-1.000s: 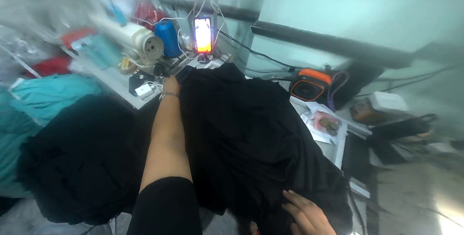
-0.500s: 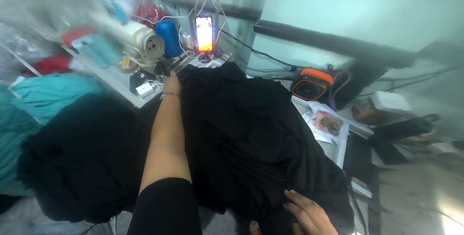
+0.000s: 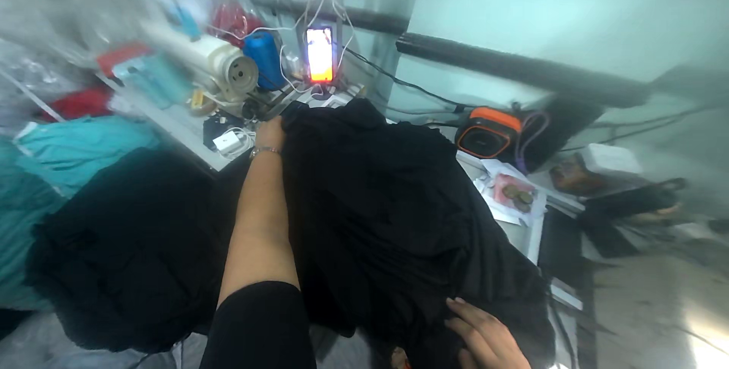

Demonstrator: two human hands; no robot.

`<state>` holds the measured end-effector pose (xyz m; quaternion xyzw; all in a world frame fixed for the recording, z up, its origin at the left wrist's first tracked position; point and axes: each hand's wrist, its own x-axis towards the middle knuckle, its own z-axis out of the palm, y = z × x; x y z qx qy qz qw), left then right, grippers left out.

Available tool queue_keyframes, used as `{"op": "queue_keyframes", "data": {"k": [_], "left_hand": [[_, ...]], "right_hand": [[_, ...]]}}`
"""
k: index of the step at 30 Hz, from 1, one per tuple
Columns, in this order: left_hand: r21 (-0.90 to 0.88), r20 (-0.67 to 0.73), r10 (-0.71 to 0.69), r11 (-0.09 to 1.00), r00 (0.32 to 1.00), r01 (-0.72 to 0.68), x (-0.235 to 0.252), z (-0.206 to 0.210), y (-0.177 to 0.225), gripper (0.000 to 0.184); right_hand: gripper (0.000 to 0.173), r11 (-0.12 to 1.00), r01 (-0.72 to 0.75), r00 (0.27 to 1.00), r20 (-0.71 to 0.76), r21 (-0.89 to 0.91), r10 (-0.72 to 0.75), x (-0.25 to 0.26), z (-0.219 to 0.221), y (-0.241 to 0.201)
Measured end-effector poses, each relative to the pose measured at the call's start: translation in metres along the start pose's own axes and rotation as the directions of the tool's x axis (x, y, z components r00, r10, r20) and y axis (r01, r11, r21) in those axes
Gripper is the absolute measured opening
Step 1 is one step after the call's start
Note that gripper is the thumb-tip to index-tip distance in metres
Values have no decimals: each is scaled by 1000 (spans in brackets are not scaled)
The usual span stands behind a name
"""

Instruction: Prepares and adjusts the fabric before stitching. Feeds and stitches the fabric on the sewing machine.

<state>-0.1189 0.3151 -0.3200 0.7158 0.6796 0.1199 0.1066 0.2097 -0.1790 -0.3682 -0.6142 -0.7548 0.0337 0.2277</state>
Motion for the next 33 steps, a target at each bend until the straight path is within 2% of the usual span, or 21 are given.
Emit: {"op": "queue_keyframes", "data": {"k": [8,24,33], "left_hand": [[-30,30,40,999,999,-39,1,1,0,31],[55,72,67,996,995,-71,2,4,-3,29],[-1,73,62,998,995,-62,5,7,-6,32]], "right_hand": [[22,1000,6,1000,-7,-7,-6,-1,1,0],[22,1000,9,1000,-20,-20,-9,-1,2,1],[22,1000,-4,1000,-10,8,4,-1,-1,-2]]}}
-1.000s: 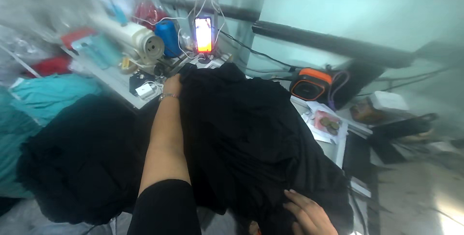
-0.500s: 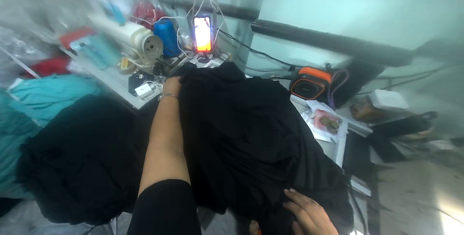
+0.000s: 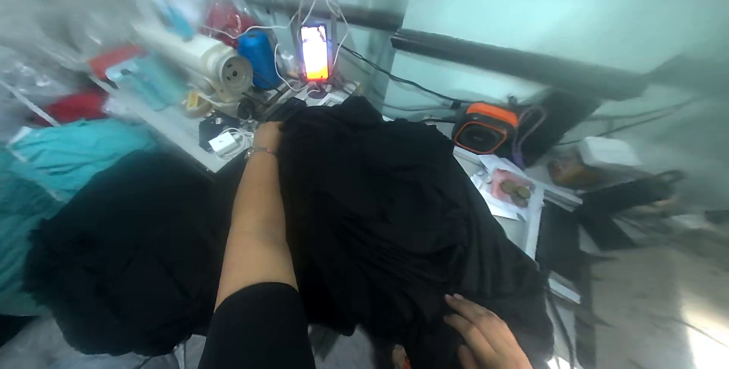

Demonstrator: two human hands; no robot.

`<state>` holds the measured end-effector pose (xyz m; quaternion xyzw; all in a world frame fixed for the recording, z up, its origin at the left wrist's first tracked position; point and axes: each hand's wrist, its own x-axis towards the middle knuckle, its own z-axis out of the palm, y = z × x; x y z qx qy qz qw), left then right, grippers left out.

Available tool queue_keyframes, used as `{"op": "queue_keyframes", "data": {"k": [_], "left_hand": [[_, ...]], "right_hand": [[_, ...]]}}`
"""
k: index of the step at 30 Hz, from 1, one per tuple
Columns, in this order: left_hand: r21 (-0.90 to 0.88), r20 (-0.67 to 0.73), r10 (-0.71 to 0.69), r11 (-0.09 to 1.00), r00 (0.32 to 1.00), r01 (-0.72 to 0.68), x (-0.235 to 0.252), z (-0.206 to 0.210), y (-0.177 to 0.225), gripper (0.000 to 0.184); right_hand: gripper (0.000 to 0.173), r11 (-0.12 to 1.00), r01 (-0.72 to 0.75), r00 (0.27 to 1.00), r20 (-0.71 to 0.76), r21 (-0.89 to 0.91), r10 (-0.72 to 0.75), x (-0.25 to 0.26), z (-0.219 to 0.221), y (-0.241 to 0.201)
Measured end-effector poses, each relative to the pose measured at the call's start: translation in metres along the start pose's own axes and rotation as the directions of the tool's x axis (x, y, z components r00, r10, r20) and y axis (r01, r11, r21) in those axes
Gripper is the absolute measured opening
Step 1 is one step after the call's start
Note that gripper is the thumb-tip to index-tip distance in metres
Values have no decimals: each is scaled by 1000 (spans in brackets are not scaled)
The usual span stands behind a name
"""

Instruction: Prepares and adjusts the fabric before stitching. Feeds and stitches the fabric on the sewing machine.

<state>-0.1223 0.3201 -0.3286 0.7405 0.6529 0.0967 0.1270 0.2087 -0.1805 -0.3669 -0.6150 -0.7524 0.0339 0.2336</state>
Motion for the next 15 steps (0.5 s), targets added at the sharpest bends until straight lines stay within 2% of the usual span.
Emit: {"op": "queue_keyframes", "data": {"k": [7,10,13,15], "left_hand": [[-9,-28,-9,1000,1000,9,-2,-4,5,28],[-23,-166,-16,1000,986,12,-5,-10,8,27],[-25,-315,40,998,948,-50,-9,-10,8,32],[-3,-280,56,998,958,-59,-10,-5,4,34]], "right_hand": [[23,999,13,1000,4,-29,-13,-3,0,1],[24,1000,24,1000,3,-11,-24,-3,0,3],[25,998,38,994,-97,-58,-44,-3,13,6],[23,997,40,988,-145,-63,-49,-1,16,6]]}}
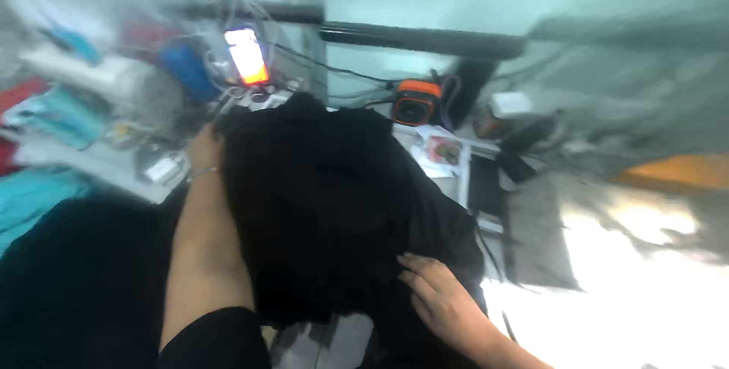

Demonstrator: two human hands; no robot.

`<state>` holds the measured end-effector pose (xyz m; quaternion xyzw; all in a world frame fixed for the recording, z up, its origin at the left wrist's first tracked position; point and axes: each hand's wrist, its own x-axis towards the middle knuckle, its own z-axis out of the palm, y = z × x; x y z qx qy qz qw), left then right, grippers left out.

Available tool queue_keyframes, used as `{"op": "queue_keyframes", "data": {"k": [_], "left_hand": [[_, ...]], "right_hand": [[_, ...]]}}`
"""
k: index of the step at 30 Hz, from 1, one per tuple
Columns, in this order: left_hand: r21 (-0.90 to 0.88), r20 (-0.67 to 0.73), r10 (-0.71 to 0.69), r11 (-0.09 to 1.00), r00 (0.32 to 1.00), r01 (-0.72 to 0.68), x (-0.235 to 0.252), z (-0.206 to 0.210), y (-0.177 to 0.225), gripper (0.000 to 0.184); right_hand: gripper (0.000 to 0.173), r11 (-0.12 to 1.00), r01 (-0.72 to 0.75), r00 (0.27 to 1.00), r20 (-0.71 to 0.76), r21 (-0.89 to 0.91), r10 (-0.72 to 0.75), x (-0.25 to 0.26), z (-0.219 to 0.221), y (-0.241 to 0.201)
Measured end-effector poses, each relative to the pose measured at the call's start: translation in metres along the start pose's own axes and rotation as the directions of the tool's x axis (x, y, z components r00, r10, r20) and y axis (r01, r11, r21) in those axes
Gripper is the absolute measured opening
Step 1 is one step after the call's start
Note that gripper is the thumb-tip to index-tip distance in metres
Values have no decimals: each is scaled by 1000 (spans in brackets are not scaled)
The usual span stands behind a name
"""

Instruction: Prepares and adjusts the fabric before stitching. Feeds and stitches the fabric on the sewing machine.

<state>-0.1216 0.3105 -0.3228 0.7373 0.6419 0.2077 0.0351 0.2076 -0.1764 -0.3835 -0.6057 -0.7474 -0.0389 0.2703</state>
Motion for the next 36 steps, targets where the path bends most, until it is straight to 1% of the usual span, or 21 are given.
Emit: {"op": "queue_keyframes", "data": {"k": [2,3,6,8,9,11,12,13,14,15,16,18,20,21,22,23,26,28,30,32,36], "left_hand": [[33,143,-26,999,989,22,1,7,-5,36],[61,176,-33,998,984,23,1,9,-8,37],[215,214,-112,974,970,66,-14,1,2,37],[336,231,-157,939,960,73,-33,-14,22,36],[350,218,-155,934,963,72,-44,-26,38,36],[230,134,-47,973,990,15,-72,-54,86,38],[132,77,66,988,995,-76,-89,-65,115,40],[51,35,204,977,978,-206,-107,-73,146,40],[-6,5,353,936,936,-353,-127,-76,177,40],[-47,1,489,871,872,-489,-149,-73,207,41],[-82,25,609,792,793,-605,-173,-65,237,43],[-168,88,794,606,601,-777,-220,-41,292,46],[-281,156,894,448,420,-849,-260,-15,339,51],[-328,190,916,400,354,-856,-276,-2,359,51],[-359,233,923,375,306,-855,-289,10,376,51],[-372,269,921,369,282,-852,-299,22,389,50],[-361,274,920,368,280,-857,-313,55,406,47],[-360,242,918,386,314,-849,-310,67,401,46],[-372,223,904,425,366,-825,-303,70,391,44],[-367,201,897,441,393,-819,-298,72,382,42],[-363,154,907,422,393,-831,-297,73,381,43]], "right_hand": [[21,1000,-21,1000,21,18,20,3,-5,-4],[20,999,-28,999,36,29,27,4,-7,-5],[20,998,-23,998,65,60,19,6,-10,-4],[21,997,-16,998,69,76,11,5,-10,-4],[20,997,-11,998,59,77,6,5,-9,-3],[20,997,-6,999,47,74,2,6,-9,-4],[20,997,-7,999,49,77,3,7,-9,-4],[20,997,-8,999,47,79,4,8,-9,-5],[20,996,-9,999,47,83,5,8,-9,-4],[20,996,-10,999,51,88,6,9,-10,-4],[20,995,-11,998,58,94,6,8,-10,-4],[21,994,-23,997,80,103,14,8,-11,-5],[19,997,-22,998,58,75,18,8,-11,-4],[18,999,-17,999,32,49,15,8,-11,-5],[17,1000,-10,1000,0,23,10,7,-10,-5],[18,1000,-11,1000,-12,11,11,6,-10,-6],[16,997,-23,1000,-16,67,25,3,-11,-3],[12,993,-21,1000,-14,113,23,1,-11,1],[13,990,-5,1000,-16,138,7,0,-10,3],[14,987,12,1000,-21,159,-9,1,-8,5],[10,977,29,999,-39,211,-21,1,-5,9]]}}
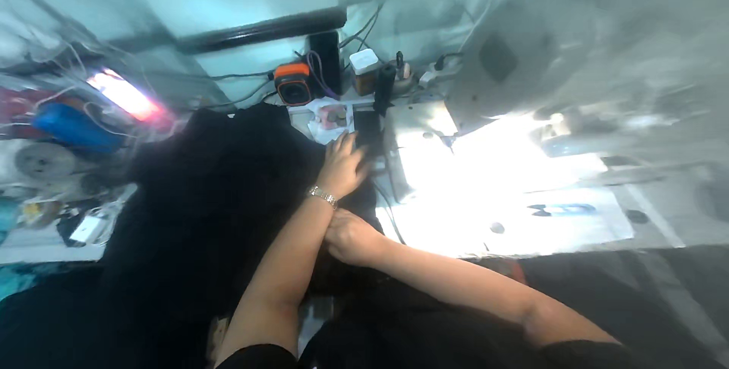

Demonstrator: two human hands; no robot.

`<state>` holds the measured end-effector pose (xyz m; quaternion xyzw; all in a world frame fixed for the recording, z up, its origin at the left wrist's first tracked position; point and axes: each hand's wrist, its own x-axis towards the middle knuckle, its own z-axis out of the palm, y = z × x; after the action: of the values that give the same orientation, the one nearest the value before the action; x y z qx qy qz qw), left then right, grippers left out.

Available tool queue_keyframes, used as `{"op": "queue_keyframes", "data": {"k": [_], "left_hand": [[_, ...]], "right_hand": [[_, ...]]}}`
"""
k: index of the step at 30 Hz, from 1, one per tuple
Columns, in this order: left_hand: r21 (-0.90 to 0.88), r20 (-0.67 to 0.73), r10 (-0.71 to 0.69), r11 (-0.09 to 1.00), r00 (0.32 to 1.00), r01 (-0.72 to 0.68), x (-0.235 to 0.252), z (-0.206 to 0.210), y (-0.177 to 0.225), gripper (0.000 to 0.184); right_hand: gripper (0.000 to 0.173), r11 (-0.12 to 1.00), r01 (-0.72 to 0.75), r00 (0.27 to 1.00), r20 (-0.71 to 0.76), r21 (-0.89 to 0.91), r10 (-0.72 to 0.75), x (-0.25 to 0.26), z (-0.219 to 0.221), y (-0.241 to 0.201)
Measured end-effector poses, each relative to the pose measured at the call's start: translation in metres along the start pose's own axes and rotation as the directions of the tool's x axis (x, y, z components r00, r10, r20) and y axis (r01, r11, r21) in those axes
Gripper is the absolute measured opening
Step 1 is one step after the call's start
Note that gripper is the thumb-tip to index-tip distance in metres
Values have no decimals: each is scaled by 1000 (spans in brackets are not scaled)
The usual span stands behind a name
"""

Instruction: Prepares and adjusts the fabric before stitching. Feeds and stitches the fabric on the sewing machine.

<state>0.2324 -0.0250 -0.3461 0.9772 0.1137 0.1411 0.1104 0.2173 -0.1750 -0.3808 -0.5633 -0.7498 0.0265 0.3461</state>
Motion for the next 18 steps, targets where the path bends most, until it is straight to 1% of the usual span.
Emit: {"op": "queue_keyframes", "data": {"k": [3,6,9,13,15,18], "left_hand": [[21,-4,-8,1000,1000,8,1,3,2,43],[96,46,-34,995,998,29,3,4,4,48],[155,57,-27,988,998,18,4,4,7,48],[232,66,-19,973,998,3,7,2,14,50],[244,66,-27,970,997,10,7,2,15,52],[205,71,-49,978,996,33,5,6,10,55]], "right_hand": [[9,1000,-4,1000,10,26,3,-1,-2,1],[10,1000,-13,1000,-5,19,13,-1,-1,1],[13,1000,-24,1000,-2,18,25,-2,0,1],[12,1000,-21,1000,-12,10,21,-1,-3,0],[11,1000,-24,1000,0,14,24,-1,-3,-1],[11,1000,-25,1000,-3,12,25,0,-3,-1]]}}
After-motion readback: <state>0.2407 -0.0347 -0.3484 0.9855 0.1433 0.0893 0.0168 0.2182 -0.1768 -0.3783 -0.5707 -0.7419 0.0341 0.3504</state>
